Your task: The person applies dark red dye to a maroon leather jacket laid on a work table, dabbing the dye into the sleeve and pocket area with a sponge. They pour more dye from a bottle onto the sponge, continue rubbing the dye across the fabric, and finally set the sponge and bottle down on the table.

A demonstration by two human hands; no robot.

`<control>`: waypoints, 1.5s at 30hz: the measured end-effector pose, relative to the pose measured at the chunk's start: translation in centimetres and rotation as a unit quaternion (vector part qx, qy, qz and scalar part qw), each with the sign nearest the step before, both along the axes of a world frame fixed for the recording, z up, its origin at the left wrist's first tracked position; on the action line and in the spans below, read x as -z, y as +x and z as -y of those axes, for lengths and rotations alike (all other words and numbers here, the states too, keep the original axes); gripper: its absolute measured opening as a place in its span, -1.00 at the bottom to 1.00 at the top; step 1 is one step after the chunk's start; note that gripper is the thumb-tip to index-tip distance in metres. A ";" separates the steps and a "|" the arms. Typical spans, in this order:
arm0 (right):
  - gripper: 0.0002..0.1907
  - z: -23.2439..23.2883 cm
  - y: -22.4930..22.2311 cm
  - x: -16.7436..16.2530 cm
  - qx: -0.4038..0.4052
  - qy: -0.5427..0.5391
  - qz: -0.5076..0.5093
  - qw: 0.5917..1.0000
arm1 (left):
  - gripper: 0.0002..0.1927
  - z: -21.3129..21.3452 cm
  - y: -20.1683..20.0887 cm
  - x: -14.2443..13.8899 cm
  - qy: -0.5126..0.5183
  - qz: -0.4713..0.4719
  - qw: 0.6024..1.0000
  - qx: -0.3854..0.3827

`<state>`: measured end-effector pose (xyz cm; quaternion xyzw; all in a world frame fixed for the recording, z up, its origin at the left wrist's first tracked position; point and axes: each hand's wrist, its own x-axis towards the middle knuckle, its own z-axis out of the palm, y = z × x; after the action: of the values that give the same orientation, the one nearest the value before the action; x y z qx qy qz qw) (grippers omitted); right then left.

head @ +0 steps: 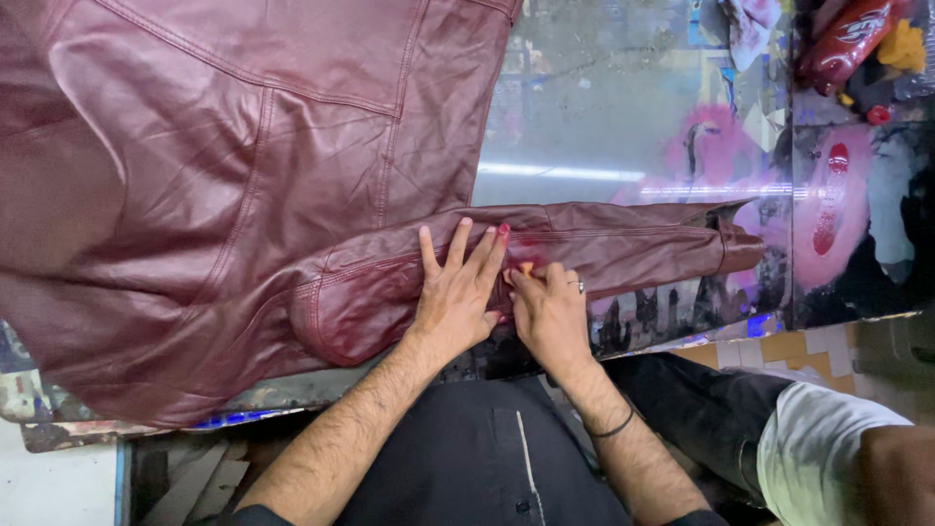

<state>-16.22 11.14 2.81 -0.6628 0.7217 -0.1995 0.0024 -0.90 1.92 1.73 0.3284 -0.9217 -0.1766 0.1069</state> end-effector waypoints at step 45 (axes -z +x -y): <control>-0.77 0.9 0.6 2.2 0.106 -0.079 -0.091 0.987 | 0.29 0.2 0.0 -0.1 0.005 0.024 1.000 0.003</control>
<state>-15.64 10.19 0.65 -0.5960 0.7670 -0.1943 -0.1369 -0.88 1.76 1.79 0.3306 -0.9240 -0.1734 0.0831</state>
